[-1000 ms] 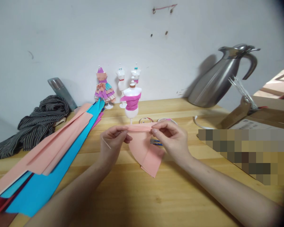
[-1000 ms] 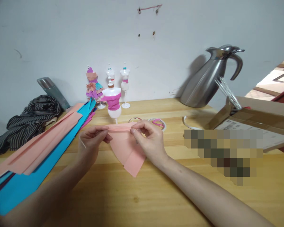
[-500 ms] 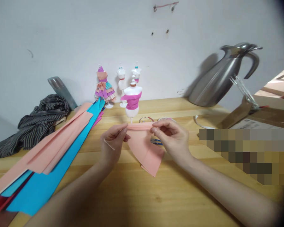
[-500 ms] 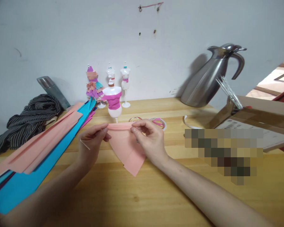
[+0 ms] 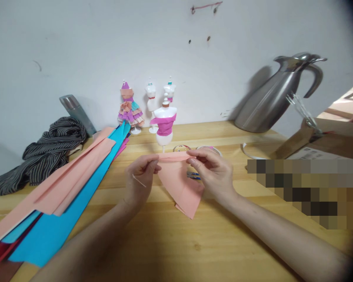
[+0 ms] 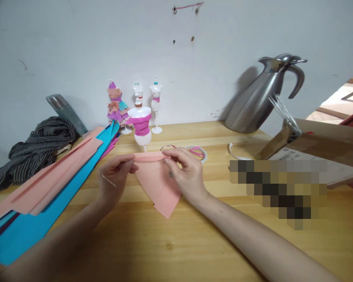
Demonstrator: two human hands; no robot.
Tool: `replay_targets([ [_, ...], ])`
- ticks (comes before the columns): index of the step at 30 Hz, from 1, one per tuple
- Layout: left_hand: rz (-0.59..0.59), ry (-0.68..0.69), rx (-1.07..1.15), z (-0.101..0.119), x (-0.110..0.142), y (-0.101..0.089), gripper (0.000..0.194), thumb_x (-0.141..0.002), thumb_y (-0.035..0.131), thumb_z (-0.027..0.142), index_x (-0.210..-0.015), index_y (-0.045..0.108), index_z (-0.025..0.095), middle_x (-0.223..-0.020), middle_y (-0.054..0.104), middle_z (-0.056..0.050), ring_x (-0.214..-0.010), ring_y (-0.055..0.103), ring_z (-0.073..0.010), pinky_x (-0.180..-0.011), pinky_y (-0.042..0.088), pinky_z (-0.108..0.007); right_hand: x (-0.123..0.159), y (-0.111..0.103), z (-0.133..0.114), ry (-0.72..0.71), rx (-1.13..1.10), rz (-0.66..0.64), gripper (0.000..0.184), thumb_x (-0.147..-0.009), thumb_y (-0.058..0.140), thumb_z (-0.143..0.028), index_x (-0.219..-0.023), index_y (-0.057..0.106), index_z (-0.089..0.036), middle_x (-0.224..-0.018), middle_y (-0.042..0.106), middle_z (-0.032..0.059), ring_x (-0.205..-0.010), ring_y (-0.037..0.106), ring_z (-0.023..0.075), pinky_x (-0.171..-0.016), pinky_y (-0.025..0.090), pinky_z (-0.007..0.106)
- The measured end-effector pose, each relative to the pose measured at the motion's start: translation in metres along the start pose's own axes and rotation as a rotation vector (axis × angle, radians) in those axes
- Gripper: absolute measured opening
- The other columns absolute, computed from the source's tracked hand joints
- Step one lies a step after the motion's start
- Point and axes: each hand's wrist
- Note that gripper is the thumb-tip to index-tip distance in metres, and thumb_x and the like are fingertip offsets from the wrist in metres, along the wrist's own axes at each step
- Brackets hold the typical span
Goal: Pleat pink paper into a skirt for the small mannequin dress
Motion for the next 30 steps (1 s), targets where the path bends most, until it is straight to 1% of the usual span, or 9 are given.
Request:
replay_targets([
  [3,0.006,-0.023,0.008,-0.0001,0.0005,0.0007,0.009,-0.077,0.062,0.019,-0.079,0.071,0.017,-0.058,0.069,0.002,-0.052,0.064,-0.0106,-0.053,0.054,-0.021,-0.0004,-0.0009,-0.0009,-0.047,0.061,-0.010,0.013,-0.084,0.063,-0.013,-0.090,0.068,-0.023,-0.080,0.065,0.0006,-0.075,0.059,0.0152,-0.067,0.048,0.031],
  [6,0.006,-0.053,0.011,0.0013,0.0002,0.0018,0.009,-0.076,0.062,0.020,-0.079,0.070,0.016,-0.056,0.069,0.001,-0.051,0.064,-0.0116,-0.052,0.054,-0.022,-0.0010,-0.0009,-0.0020,-0.059,0.094,-0.018,0.010,-0.085,0.062,-0.013,-0.086,0.067,-0.022,-0.080,0.065,0.0008,-0.075,0.059,0.0151,-0.066,0.047,0.030],
  [11,-0.007,-0.121,0.037,0.0025,-0.0007,0.0023,0.010,-0.075,0.064,0.023,-0.079,0.069,0.016,-0.055,0.069,0.000,-0.051,0.065,-0.0128,-0.052,0.054,-0.023,-0.0015,0.0000,-0.0021,-0.008,0.100,-0.023,0.007,-0.085,0.062,-0.016,-0.082,0.065,-0.021,-0.079,0.066,0.0012,-0.076,0.060,0.0155,-0.067,0.047,0.030],
  [16,-0.042,-0.216,0.102,0.0003,-0.0011,0.0020,0.012,-0.073,0.067,0.024,-0.081,0.069,0.014,-0.057,0.071,-0.001,-0.049,0.064,-0.0129,-0.053,0.054,-0.024,-0.0018,0.0004,-0.0007,0.091,0.050,-0.017,0.005,-0.083,0.064,-0.019,-0.079,0.066,-0.021,-0.079,0.067,0.0012,-0.075,0.060,0.0153,-0.068,0.048,0.030],
  [19,-0.031,-0.261,0.153,0.0009,-0.0012,0.0022,0.013,-0.071,0.069,0.024,-0.080,0.070,0.014,-0.057,0.071,-0.001,-0.049,0.064,-0.0130,-0.053,0.054,-0.024,-0.0018,0.0010,-0.0002,0.143,0.011,-0.007,0.004,-0.082,0.065,-0.020,-0.078,0.067,-0.021,-0.079,0.067,0.0016,-0.075,0.061,0.0157,-0.068,0.048,0.030],
  [23,-0.015,-0.283,0.208,0.0041,-0.0015,0.0025,0.013,-0.067,0.072,0.023,-0.077,0.072,0.014,-0.056,0.070,-0.002,-0.048,0.063,-0.0130,-0.052,0.054,-0.025,-0.0017,0.0017,-0.0017,0.160,-0.004,0.005,0.004,-0.078,0.067,-0.019,-0.075,0.067,-0.020,-0.078,0.067,0.0020,-0.074,0.061,0.0162,-0.067,0.048,0.031],
  [30,-0.002,-0.293,0.217,0.0072,-0.0015,0.0029,0.013,-0.065,0.072,0.024,-0.074,0.072,0.015,-0.053,0.069,-0.002,-0.046,0.061,-0.0126,-0.051,0.053,-0.026,-0.0024,0.0019,-0.0071,0.159,-0.022,0.008,0.005,-0.077,0.066,-0.019,-0.073,0.067,-0.021,-0.074,0.067,0.0020,-0.070,0.060,0.0163,-0.064,0.048,0.031],
])
Point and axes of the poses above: each hand's wrist, its own x-axis away from the middle knuckle, its own y-axis out of the palm, z = x × y
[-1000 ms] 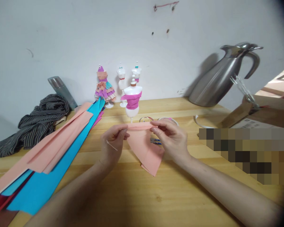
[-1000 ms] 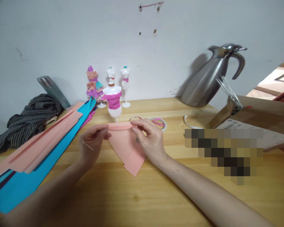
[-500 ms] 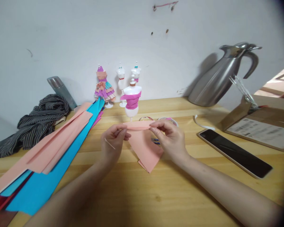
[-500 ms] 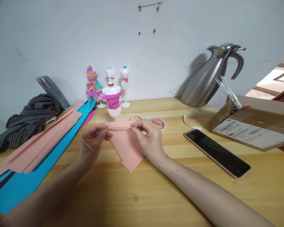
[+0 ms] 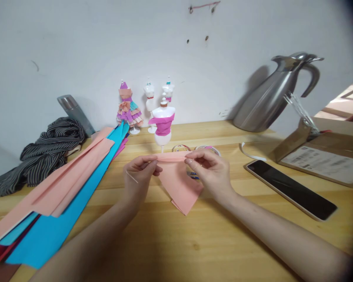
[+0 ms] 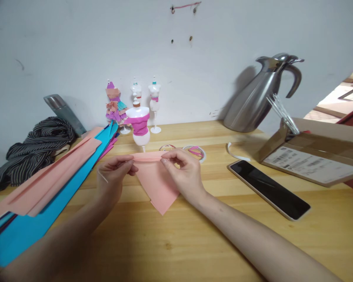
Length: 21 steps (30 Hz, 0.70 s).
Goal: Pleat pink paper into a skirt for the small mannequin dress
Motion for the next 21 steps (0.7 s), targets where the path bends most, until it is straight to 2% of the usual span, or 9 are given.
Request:
replay_targets([
  [7,-0.006,0.043,-0.001,-0.0010,0.0006,-0.0005,0.012,-0.067,0.072,0.023,-0.076,0.073,0.016,-0.050,0.066,0.000,-0.044,0.057,-0.0104,-0.047,0.049,-0.023,0.0014,-0.0005,0.0006,0.012,-0.039,0.012,0.003,-0.077,0.068,-0.019,-0.077,0.070,-0.021,-0.074,0.067,0.0014,-0.069,0.060,0.0154,-0.064,0.048,0.030],
  [13,-0.004,0.130,-0.050,-0.0008,0.0002,-0.0010,0.015,-0.070,0.071,0.022,-0.083,0.075,0.017,-0.054,0.066,0.001,-0.048,0.059,-0.0104,-0.048,0.050,-0.022,0.0006,0.0000,0.0051,0.015,-0.035,0.017,0.013,-0.078,0.069,-0.020,-0.090,0.074,-0.022,-0.083,0.070,0.0032,-0.073,0.062,0.0166,-0.066,0.049,0.032],
  [17,0.007,0.203,-0.102,-0.0030,-0.0018,-0.0024,0.012,-0.072,0.069,0.021,-0.082,0.075,0.018,-0.060,0.067,0.001,-0.051,0.060,-0.0103,-0.050,0.051,-0.022,0.0008,-0.0004,0.0066,-0.040,0.003,0.016,0.012,-0.079,0.068,-0.020,-0.089,0.074,-0.024,-0.082,0.069,0.0029,-0.074,0.062,0.0168,-0.065,0.049,0.032],
  [21,0.017,0.217,-0.128,-0.0061,-0.0029,-0.0034,0.009,-0.072,0.068,0.021,-0.078,0.074,0.018,-0.060,0.067,0.001,-0.050,0.060,-0.0106,-0.050,0.052,-0.023,0.0013,-0.0006,0.0046,-0.091,0.031,0.015,0.010,-0.081,0.066,-0.020,-0.087,0.074,-0.024,-0.080,0.068,0.0025,-0.074,0.061,0.0168,-0.064,0.049,0.032],
])
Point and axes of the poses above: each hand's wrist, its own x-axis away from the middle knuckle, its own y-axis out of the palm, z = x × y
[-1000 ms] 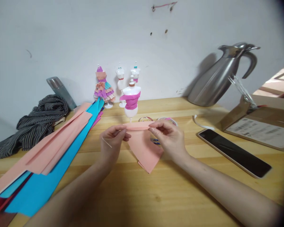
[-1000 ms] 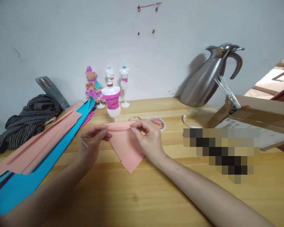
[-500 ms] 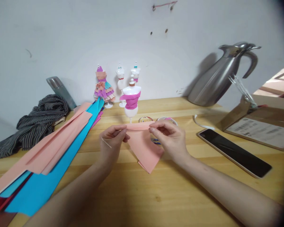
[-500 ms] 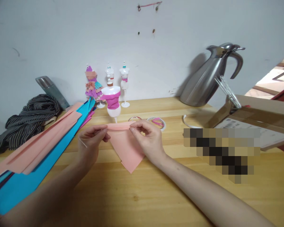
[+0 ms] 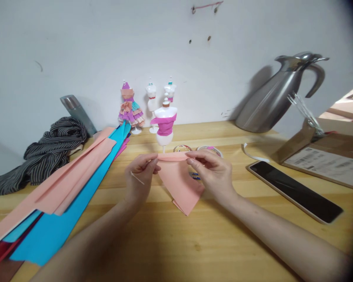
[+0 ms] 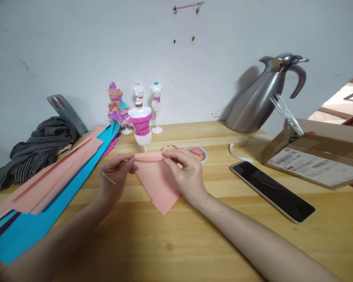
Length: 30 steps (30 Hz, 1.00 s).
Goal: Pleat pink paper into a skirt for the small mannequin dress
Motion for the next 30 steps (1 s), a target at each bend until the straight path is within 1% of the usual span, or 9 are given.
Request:
replay_targets([
  [6,-0.006,-0.052,-0.034,-0.001,0.002,-0.001,0.010,-0.073,0.068,0.022,-0.080,0.073,0.017,-0.055,0.067,0.001,-0.049,0.060,-0.0104,-0.051,0.050,-0.021,0.000,-0.001,-0.003,-0.037,0.060,-0.017,0.008,-0.083,0.064,-0.020,-0.084,0.071,-0.023,-0.079,0.068,0.0025,-0.074,0.061,0.0170,-0.065,0.049,0.033],
  [10,0.001,-0.087,-0.039,0.000,0.002,0.000,0.010,-0.072,0.067,0.022,-0.079,0.072,0.017,-0.053,0.067,0.001,-0.049,0.061,-0.0111,-0.052,0.051,-0.022,0.000,-0.001,-0.001,-0.007,0.073,-0.034,0.006,-0.084,0.063,-0.021,-0.082,0.069,-0.022,-0.081,0.068,0.0029,-0.076,0.062,0.0172,-0.067,0.049,0.033],
  [14,-0.002,-0.056,-0.010,0.001,0.002,0.002,0.008,-0.070,0.068,0.021,-0.076,0.071,0.017,-0.055,0.067,0.001,-0.050,0.061,-0.0119,-0.050,0.052,-0.023,0.000,0.000,0.003,0.050,0.058,-0.036,0.005,-0.084,0.063,-0.022,-0.081,0.067,-0.021,-0.082,0.068,0.0034,-0.079,0.062,0.0180,-0.069,0.050,0.033],
  [18,-0.007,-0.057,0.009,0.002,0.002,0.003,0.007,-0.070,0.067,0.021,-0.074,0.070,0.016,-0.055,0.067,0.001,-0.050,0.062,-0.0120,-0.049,0.052,-0.023,0.001,0.001,0.006,0.083,0.053,-0.030,0.005,-0.083,0.063,-0.024,-0.081,0.065,-0.020,-0.082,0.066,0.0035,-0.076,0.061,0.0173,-0.067,0.049,0.032],
  [22,-0.009,-0.057,0.004,0.003,0.003,0.003,0.008,-0.071,0.067,0.021,-0.076,0.071,0.016,-0.056,0.067,0.001,-0.050,0.062,-0.0119,-0.050,0.053,-0.023,0.001,0.001,0.007,0.092,0.038,-0.037,0.004,-0.084,0.063,-0.024,-0.083,0.064,-0.020,-0.082,0.065,0.0036,-0.075,0.061,0.0168,-0.068,0.049,0.032],
  [26,-0.019,-0.040,0.016,0.002,0.004,0.002,0.009,-0.072,0.067,0.021,-0.078,0.071,0.016,-0.056,0.067,0.001,-0.051,0.062,-0.0117,-0.051,0.053,-0.023,0.001,0.001,0.006,0.088,0.018,-0.011,0.003,-0.082,0.064,-0.022,-0.084,0.064,-0.020,-0.082,0.065,0.0029,-0.074,0.061,0.0160,-0.067,0.049,0.031],
  [30,-0.031,-0.018,0.023,0.002,0.003,0.002,0.008,-0.073,0.067,0.021,-0.078,0.071,0.017,-0.058,0.067,0.001,-0.051,0.062,-0.0112,-0.050,0.053,-0.022,0.001,0.002,0.006,0.102,-0.015,0.002,0.008,-0.081,0.064,-0.022,-0.089,0.066,-0.020,-0.084,0.067,0.0031,-0.074,0.062,0.0159,-0.068,0.051,0.032],
])
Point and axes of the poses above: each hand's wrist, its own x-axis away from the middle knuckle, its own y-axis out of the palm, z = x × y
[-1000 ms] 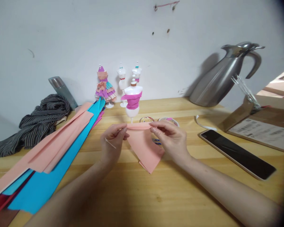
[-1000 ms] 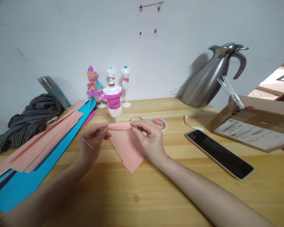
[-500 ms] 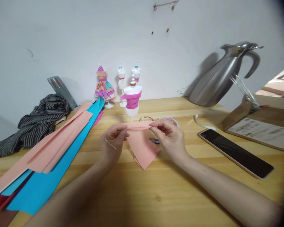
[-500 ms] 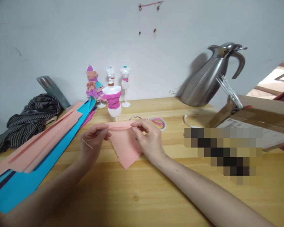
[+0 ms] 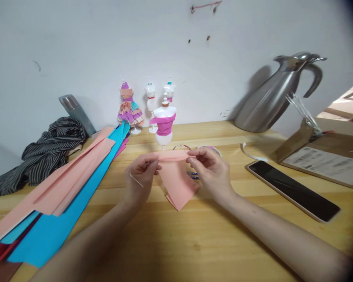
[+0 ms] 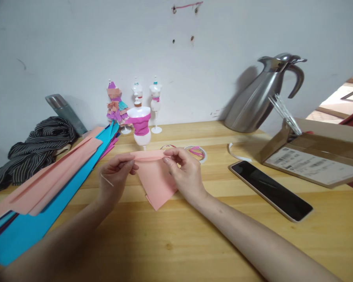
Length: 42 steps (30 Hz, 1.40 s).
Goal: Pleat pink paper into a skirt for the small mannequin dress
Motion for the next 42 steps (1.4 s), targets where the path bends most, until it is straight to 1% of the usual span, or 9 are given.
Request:
replay_targets([
  [4,0.000,0.006,0.014,0.0003,-0.0008,-0.0001,0.006,-0.072,0.068,0.021,-0.077,0.070,0.017,-0.060,0.068,0.001,-0.053,0.063,-0.0118,-0.050,0.053,-0.023,0.0004,0.0000,0.0008,0.011,-0.002,-0.015,0.012,-0.081,0.064,-0.022,-0.093,0.067,-0.020,-0.088,0.068,0.0039,-0.077,0.063,0.0168,-0.071,0.051,0.033],
  [9,0.003,0.001,0.023,-0.0001,-0.0006,-0.0002,0.009,-0.072,0.068,0.020,-0.079,0.071,0.016,-0.058,0.068,0.001,-0.052,0.063,-0.0115,-0.050,0.053,-0.022,0.0002,-0.0020,-0.0009,-0.019,0.054,-0.021,0.005,-0.082,0.063,-0.021,-0.086,0.065,-0.020,-0.081,0.065,0.0026,-0.072,0.059,0.0157,-0.067,0.048,0.032],
  [12,-0.001,-0.022,0.029,0.0009,-0.0001,-0.0002,0.009,-0.071,0.068,0.021,-0.079,0.071,0.015,-0.057,0.068,0.001,-0.051,0.062,-0.0114,-0.051,0.053,-0.022,0.0001,-0.0026,-0.0015,-0.038,0.046,-0.036,0.001,-0.083,0.062,-0.020,-0.083,0.063,-0.020,-0.082,0.064,0.0029,-0.075,0.059,0.0162,-0.068,0.047,0.032],
  [17,0.016,-0.086,0.057,0.0027,-0.0012,-0.0005,0.011,-0.069,0.070,0.021,-0.078,0.072,0.015,-0.054,0.068,0.000,-0.048,0.061,-0.0112,-0.051,0.052,-0.023,-0.0005,-0.0023,-0.0011,-0.035,0.010,-0.065,0.003,-0.083,0.062,-0.018,-0.081,0.063,-0.020,-0.082,0.064,0.0027,-0.077,0.059,0.0164,-0.069,0.047,0.032],
  [22,0.023,-0.139,0.091,0.0017,-0.0021,-0.0003,0.011,-0.067,0.071,0.021,-0.075,0.072,0.015,-0.053,0.068,0.000,-0.046,0.060,-0.0109,-0.050,0.051,-0.023,-0.0008,-0.0023,-0.0045,-0.057,0.005,-0.056,0.008,-0.079,0.064,-0.013,-0.074,0.064,-0.020,-0.077,0.063,0.0012,-0.075,0.058,0.0157,-0.067,0.045,0.030],
  [27,0.019,-0.159,0.102,0.0028,-0.0018,0.0005,0.011,-0.066,0.071,0.021,-0.074,0.071,0.014,-0.051,0.067,0.000,-0.045,0.059,-0.0106,-0.049,0.050,-0.022,0.0012,-0.0020,-0.0069,-0.036,-0.039,-0.045,0.009,-0.079,0.064,-0.013,-0.073,0.063,-0.020,-0.074,0.062,0.0004,-0.070,0.057,0.0147,-0.065,0.046,0.030],
  [42,0.003,-0.156,0.094,0.0025,-0.0013,0.0005,0.011,-0.068,0.072,0.022,-0.076,0.072,0.014,-0.049,0.065,0.001,-0.045,0.058,-0.0096,-0.048,0.048,-0.020,0.0020,-0.0001,-0.0086,-0.033,-0.041,-0.020,0.007,-0.079,0.063,-0.013,-0.075,0.063,-0.020,-0.073,0.062,-0.0001,-0.069,0.056,0.0140,-0.063,0.045,0.028],
])
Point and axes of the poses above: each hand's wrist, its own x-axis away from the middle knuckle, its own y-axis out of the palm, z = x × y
